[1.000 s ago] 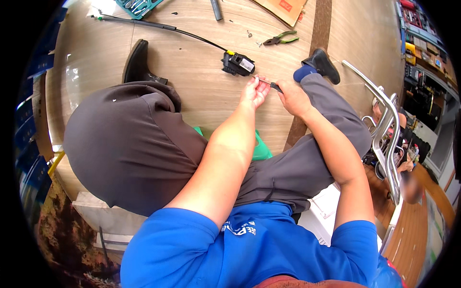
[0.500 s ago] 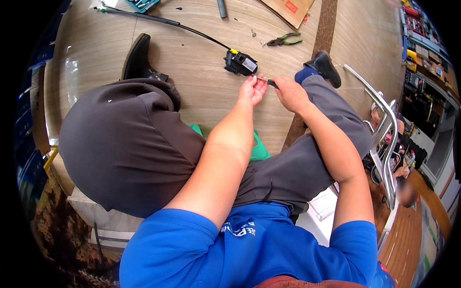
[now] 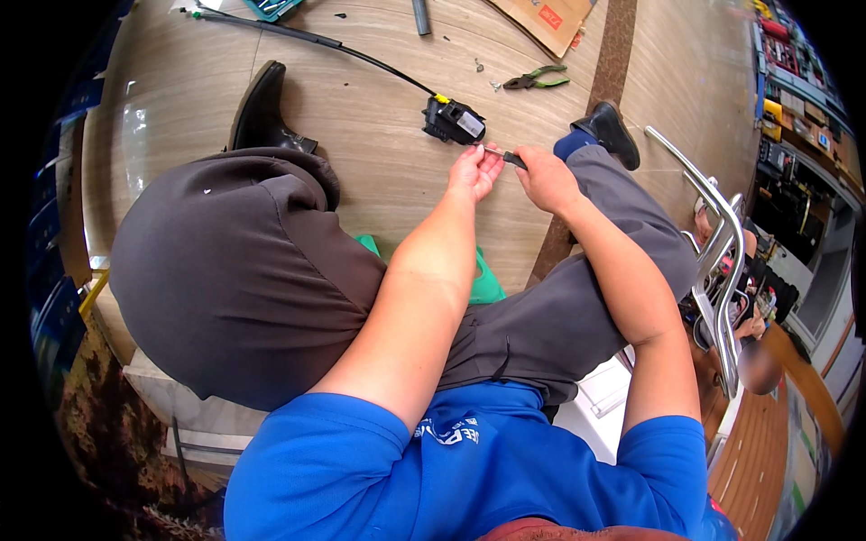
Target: The person repairs a car door lock mechanism while sitting on the floor, using a screwdriver to remove and replace screws and small internal components.
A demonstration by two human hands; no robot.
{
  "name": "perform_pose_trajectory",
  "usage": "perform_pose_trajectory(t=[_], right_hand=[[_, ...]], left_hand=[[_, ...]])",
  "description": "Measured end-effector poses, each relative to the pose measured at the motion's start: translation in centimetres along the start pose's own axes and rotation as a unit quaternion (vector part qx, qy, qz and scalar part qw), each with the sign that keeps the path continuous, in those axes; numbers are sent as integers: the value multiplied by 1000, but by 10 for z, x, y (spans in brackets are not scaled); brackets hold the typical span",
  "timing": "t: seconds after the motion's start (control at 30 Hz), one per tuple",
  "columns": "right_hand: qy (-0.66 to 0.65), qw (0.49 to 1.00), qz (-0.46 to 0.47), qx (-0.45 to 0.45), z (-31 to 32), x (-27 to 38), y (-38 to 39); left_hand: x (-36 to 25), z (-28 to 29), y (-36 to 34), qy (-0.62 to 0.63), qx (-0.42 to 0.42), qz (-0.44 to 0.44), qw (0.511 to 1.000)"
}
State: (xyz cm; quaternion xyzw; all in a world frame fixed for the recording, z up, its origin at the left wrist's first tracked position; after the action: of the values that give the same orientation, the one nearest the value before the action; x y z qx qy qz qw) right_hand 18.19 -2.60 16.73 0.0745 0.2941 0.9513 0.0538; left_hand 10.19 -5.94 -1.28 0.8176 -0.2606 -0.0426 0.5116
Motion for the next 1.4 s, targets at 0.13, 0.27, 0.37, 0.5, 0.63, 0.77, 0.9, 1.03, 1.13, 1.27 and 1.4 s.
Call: perform_pose_trajectory(t=[0.13, 0.27, 0.37, 0.5, 0.63, 0.77, 0.9, 1.03, 1.13, 1.27, 1.4], right_hand=[[3, 1000, 4, -4, 1, 1, -1], [40, 999, 11, 2, 1, 7, 0], [94, 995, 22, 11, 3, 10, -1], [138, 988, 71, -14, 3, 16, -3], [139, 990, 37, -4, -3, 14, -4], [-81, 988, -118, 60, -7, -1, -9], [-55, 994, 31, -87, 13, 29, -3], [13, 998, 55, -23, 21, 31, -2], [48, 999, 21, -15, 23, 28, -4], [70, 988, -117, 72, 24, 28, -8], [-25, 991, 92, -96, 25, 36, -1]], left_hand=[[0, 0, 0, -1, 3, 0, 1000], [0, 1, -1, 1, 6, -6, 1000], [0, 1, -3, 2, 15, -4, 1000], [-1, 3, -6, 6, 16, -8, 1000], [1, 2, -4, 4, 59, 24, 998], [11, -1, -8, 4, 66, 29, 997], [0, 9, -27, -2, 62, 9, 998], [3, 2, -18, 20, 28, 29, 999], [7, -5, 1, 40, 62, 49, 996], [6, -13, 2, 60, 107, 59, 991], [2, 5, -25, 47, 100, 51, 993]])
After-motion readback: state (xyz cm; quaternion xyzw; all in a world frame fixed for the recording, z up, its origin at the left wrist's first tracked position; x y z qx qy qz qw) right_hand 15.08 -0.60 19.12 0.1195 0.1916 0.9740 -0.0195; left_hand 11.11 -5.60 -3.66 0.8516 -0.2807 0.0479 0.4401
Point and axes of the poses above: each hand's wrist, its own y-axis away from the middle knuckle, its own z-axis out of the back of the hand, x = y × z, the point moved 3 cm from there along -y, towards the middle knuckle, and after that the axes turned 9 degrees about -z, right-handed, at the moved point
